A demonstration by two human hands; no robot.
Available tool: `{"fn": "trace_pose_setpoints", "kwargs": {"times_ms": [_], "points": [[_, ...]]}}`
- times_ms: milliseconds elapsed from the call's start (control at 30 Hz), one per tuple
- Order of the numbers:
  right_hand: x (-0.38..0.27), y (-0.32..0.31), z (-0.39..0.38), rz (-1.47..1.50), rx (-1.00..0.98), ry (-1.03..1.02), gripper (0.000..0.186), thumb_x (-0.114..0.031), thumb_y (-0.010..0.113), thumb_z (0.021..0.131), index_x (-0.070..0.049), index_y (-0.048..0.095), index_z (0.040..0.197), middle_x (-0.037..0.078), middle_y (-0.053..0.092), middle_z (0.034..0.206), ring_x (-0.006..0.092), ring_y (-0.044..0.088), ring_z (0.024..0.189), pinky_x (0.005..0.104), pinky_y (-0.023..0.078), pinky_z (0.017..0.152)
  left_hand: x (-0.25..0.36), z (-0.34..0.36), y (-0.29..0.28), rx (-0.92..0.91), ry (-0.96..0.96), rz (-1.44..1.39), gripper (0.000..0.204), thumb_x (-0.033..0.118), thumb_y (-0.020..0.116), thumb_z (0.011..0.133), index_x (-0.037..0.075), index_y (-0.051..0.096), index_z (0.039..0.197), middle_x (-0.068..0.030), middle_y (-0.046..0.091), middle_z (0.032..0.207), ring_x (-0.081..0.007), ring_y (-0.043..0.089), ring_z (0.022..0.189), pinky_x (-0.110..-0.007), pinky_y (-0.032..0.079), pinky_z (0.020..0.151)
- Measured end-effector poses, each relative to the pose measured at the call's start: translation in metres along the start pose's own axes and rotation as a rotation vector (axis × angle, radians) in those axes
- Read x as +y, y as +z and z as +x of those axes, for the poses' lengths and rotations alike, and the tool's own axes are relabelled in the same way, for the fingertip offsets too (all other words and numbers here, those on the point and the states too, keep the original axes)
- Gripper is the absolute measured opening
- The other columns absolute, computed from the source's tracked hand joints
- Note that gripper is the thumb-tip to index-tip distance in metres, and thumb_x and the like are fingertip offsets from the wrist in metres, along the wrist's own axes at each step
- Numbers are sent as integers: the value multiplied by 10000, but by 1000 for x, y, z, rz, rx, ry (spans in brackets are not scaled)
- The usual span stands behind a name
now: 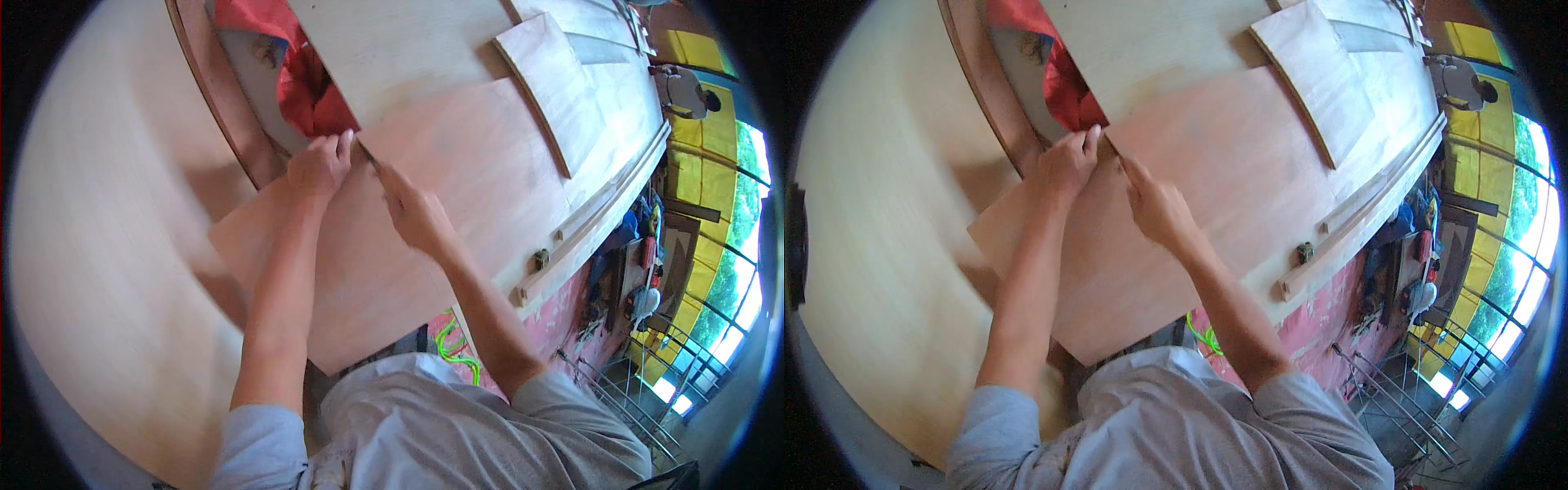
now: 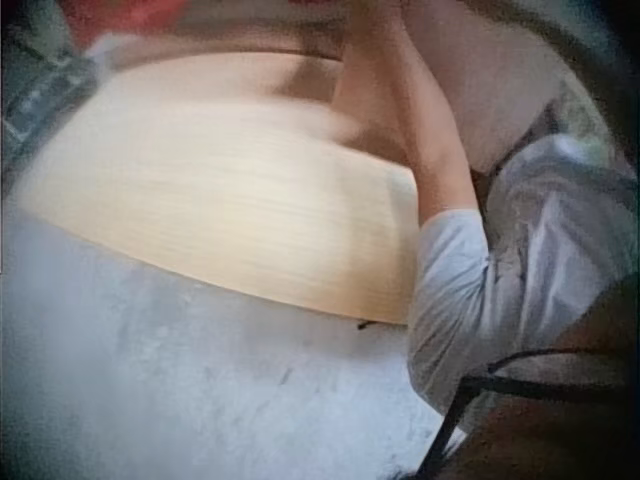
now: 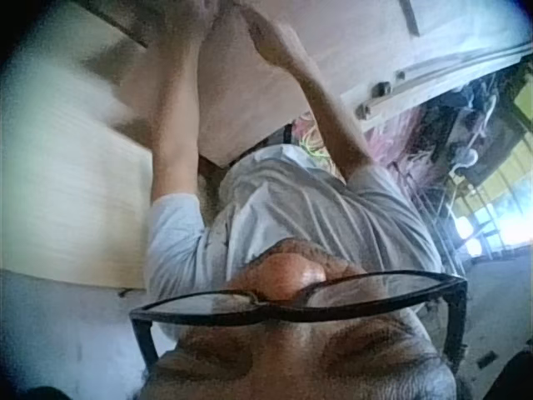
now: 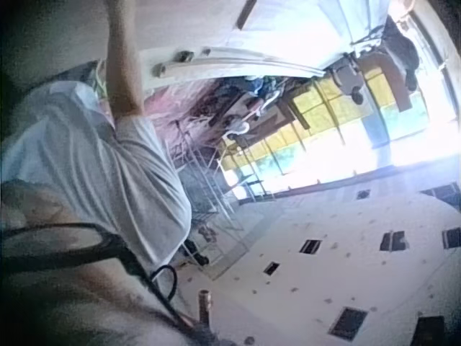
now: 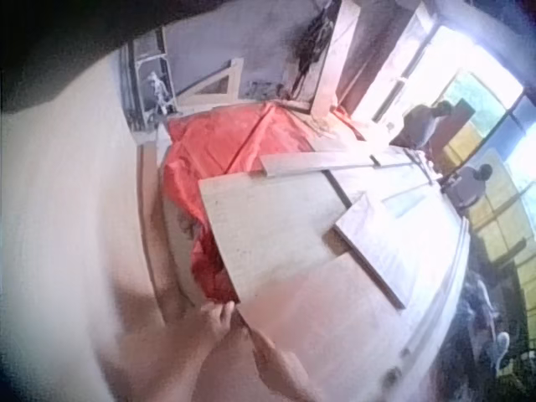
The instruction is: The person cuts a wooden board with a hand saw while holding the board in place on a workbench.
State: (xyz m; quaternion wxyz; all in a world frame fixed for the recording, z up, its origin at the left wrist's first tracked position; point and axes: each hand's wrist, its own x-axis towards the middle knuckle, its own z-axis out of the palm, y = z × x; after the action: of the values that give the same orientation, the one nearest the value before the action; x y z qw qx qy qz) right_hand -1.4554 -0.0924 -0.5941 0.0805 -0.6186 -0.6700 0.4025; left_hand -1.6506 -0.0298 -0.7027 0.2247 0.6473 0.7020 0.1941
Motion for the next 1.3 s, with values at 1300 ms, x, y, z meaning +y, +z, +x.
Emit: {"fn": "trace_pose_setpoints", "kwargs": {"times_ms": [1300], "points": [[-21, -19, -77, 36, -76, 171, 692, -98, 597, 1045, -213, 348, 1680, 306, 724, 867, 518, 713, 749, 629, 561, 682, -11, -1, 4, 56, 13, 0, 400, 423, 619, 1106, 100, 782, 936, -114, 754, 895, -405, 728, 803, -534, 566, 678]]}}
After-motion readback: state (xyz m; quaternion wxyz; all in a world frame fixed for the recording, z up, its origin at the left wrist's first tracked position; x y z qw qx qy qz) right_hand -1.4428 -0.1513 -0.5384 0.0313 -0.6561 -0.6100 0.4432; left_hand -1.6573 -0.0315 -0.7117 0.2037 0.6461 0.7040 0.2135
